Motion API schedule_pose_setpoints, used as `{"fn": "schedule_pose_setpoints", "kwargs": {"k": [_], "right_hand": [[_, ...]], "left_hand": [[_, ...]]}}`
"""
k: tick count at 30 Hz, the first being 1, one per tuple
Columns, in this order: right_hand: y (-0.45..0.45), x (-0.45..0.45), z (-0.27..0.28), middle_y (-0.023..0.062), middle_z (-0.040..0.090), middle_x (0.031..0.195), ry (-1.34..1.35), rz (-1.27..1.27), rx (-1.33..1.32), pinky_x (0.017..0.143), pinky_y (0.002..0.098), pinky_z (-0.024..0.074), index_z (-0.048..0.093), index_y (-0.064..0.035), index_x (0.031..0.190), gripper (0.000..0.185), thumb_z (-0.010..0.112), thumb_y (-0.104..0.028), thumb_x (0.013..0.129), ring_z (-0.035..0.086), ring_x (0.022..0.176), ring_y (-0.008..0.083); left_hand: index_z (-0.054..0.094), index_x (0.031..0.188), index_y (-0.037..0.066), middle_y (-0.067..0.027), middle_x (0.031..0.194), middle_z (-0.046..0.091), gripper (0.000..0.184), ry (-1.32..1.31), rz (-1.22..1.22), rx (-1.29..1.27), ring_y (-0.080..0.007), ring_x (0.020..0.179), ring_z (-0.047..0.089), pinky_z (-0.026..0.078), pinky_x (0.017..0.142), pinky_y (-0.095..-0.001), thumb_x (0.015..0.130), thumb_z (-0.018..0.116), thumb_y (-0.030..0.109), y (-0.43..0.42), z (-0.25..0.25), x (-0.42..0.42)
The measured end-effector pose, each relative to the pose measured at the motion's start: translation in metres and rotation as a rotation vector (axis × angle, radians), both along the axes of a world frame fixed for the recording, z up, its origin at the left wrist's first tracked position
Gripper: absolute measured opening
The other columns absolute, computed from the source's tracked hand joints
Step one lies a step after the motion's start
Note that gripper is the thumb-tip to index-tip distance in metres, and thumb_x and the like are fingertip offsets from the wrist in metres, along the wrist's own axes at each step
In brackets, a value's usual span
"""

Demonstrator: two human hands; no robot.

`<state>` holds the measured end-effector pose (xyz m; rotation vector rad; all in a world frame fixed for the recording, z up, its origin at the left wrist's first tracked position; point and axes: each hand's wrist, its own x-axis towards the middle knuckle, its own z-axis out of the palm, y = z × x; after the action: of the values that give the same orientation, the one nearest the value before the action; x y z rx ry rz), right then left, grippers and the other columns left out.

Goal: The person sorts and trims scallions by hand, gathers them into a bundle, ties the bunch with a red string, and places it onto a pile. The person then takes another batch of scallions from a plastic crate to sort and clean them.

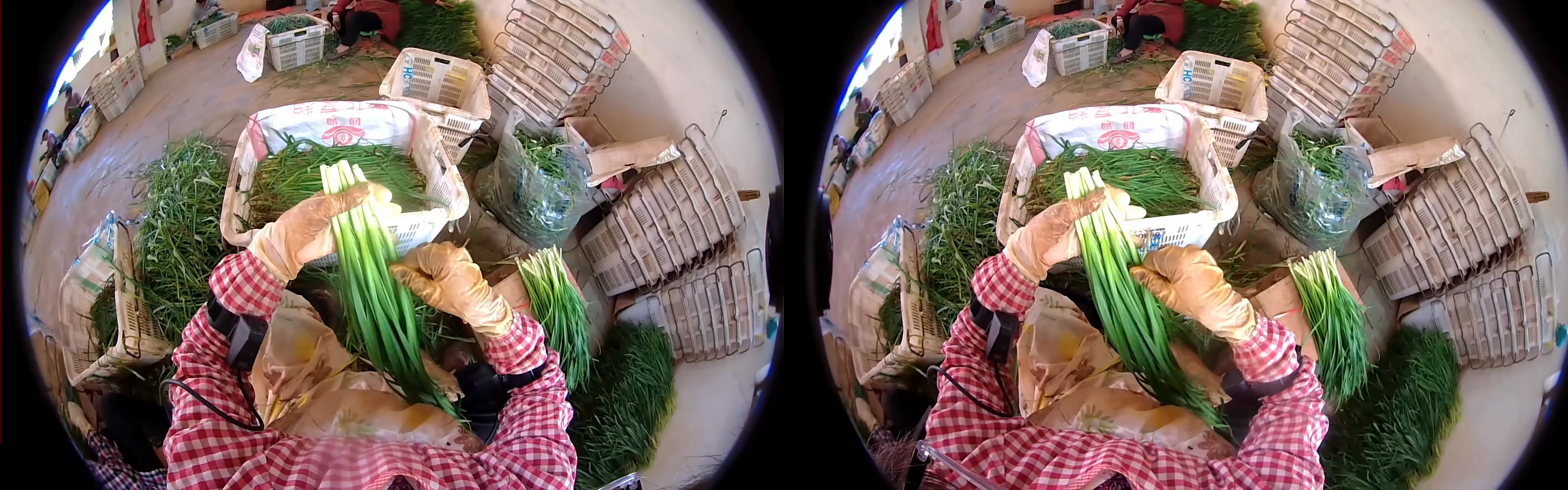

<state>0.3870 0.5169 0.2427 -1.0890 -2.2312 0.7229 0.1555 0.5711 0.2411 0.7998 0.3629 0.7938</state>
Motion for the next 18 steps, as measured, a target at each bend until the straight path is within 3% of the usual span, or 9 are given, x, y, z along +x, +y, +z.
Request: {"fn": "schedule_pose_setpoints", "kwargs": {"k": [2, 4, 5, 7, 9, 14, 15, 17, 18], "right_hand": [[-0.005, 0.003, -0.008, 0.0078, 0.058, 0.061, 0.126, 0.02, -0.172, 0.051, 0.0307, 0.0422, 0.062, -0.0007, 0.075, 0.025, 0.068, -0.024, 0.083, 0.053, 0.053, 0.0159], [-0.01, 0.012, -0.014, 0.0061, 0.058, 0.061, 0.243, 0.054, -0.25, 0.052, 0.0273, 0.0424, 0.062, -0.0001, 0.074, 0.02, 0.067, -0.017, 0.083, 0.052, 0.054, 0.011], [-0.017, 0.016, -0.006, 0.0045, 0.062, 0.065, 0.325, 0.04, -0.446, 0.053, 0.0237, 0.0446, 0.062, 0.0005, 0.072, 0.021, 0.066, -0.016, 0.084, 0.055, 0.058, 0.0078], [-0.025, 0.027, -0.008, 0.0042, 0.064, 0.067, 0.387, 0.05, -0.521, 0.055, 0.0224, 0.0459, 0.062, 0.0003, 0.072, 0.021, 0.066, -0.016, 0.085, 0.057, 0.06, 0.008], [-0.036, 0.041, -0.007, 0.0053, 0.064, 0.068, 0.439, 0.049, -0.637, 0.055, 0.0219, 0.047, 0.063, -0.0003, 0.071, 0.018, 0.066, -0.013, 0.083, 0.06, 0.062, 0.0087], [-0.051, 0.085, -0.01, 0.0065, 0.06, 0.061, 0.774, 0.256, -0.318, 0.041, 0.0281, 0.034, 0.058, -0.0002, 0.058, 0.021, 0.061, -0.005, 0.078, 0.048, 0.046, 0.0112], [-0.06, 0.089, -0.005, 0.0084, 0.06, 0.062, 1.059, 0.251, -0.495, 0.039, 0.0307, 0.0296, 0.056, 0.0015, 0.056, 0.021, 0.059, -0.002, 0.076, 0.045, 0.043, 0.0103], [-0.047, 0.088, -0.003, 0.0106, 0.062, 0.072, 0.966, 0.034, -0.448, 0.047, 0.0272, 0.04, 0.063, 0.0063, 0.082, 0.016, 0.057, -0.009, 0.082, 0.052, 0.052, 0.0138], [-0.048, 0.088, 0.002, 0.0114, 0.063, 0.075, 0.792, -0.342, -0.575, 0.052, 0.0263, 0.0449, 0.063, 0.007, 0.094, 0.023, 0.057, -0.013, 0.084, 0.055, 0.056, 0.0164]], "left_hand": [[0.043, 0.126, -0.002, -0.0244, 0.126, 0.049, 0.048, 0.009, -0.006, 0.014, -0.0376, 0.114, 0.051, 0.042, 0.097, -0.047, 0.09, 0.056, 0.028, 0.001, -0.006, 0.002], [0.046, 0.123, -0.001, -0.0175, 0.119, 0.054, 0.048, 0.055, -0.024, 0.01, -0.0289, 0.109, 0.055, 0.045, 0.094, -0.0418, 0.09, 0.057, 0.032, -0.001, -0.005, 0.003], [0.047, 0.122, -0.001, -0.0155, 0.118, 0.055, 0.049, 0.087, -0.002, -0.003, -0.0261, 0.107, 0.056, 0.046, 0.093, -0.0402, 0.09, 0.058, 0.033, -0.002, -0.005, 0.004], [0.05, 0.12, -0.001, -0.0087, 0.11, 0.058, 0.049, 0.18, 0.042, 0.049, -0.016, 0.098, 0.058, 0.049, 0.084, -0.0333, 0.089, 0.059, 0.036, -0.012, 0.007, 0.007], [0.051, 0.12, 0.0, -0.0073, 0.104, 0.059, 0.047, 0.219, 0.069, 0.088, -0.0149, 0.093, 0.059, 0.05, 0.08, -0.0314, 0.09, 0.058, 0.035, -0.011, 0.004, 0.009], [0.055, 0.115, 0.001, -0.0059, 0.096, 0.061, 0.038, 0.192, 0.13, 0.065, -0.0131, 0.081, 0.06, 0.052, 0.072, -0.0292, 0.09, 0.059, 0.03, -0.011, 0.0, 0.011], [0.055, 0.117, 0.001, -0.0054, 0.092, 0.061, 0.038, 0.224, 0.155, 0.096, -0.0134, 0.078, 0.061, 0.052, 0.07, -0.0287, 0.091, 0.057, 0.028, -0.012, 0.001, 0.012], [0.056, 0.116, 0.001, -0.0054, 0.091, 0.063, 0.034, 0.202, 0.145, 0.123, -0.0144, 0.079, 0.063, 0.053, 0.071, -0.028, 0.091, 0.057, 0.023, -0.012, 0.001, 0.011], [0.056, 0.116, 0.001, -0.0062, 0.096, 0.064, 0.031, 0.171, 0.189, 0.057, -0.0155, 0.085, 0.064, 0.054, 0.074, -0.0288, 0.09, 0.058, 0.02, -0.014, 0.0, 0.014]]}}
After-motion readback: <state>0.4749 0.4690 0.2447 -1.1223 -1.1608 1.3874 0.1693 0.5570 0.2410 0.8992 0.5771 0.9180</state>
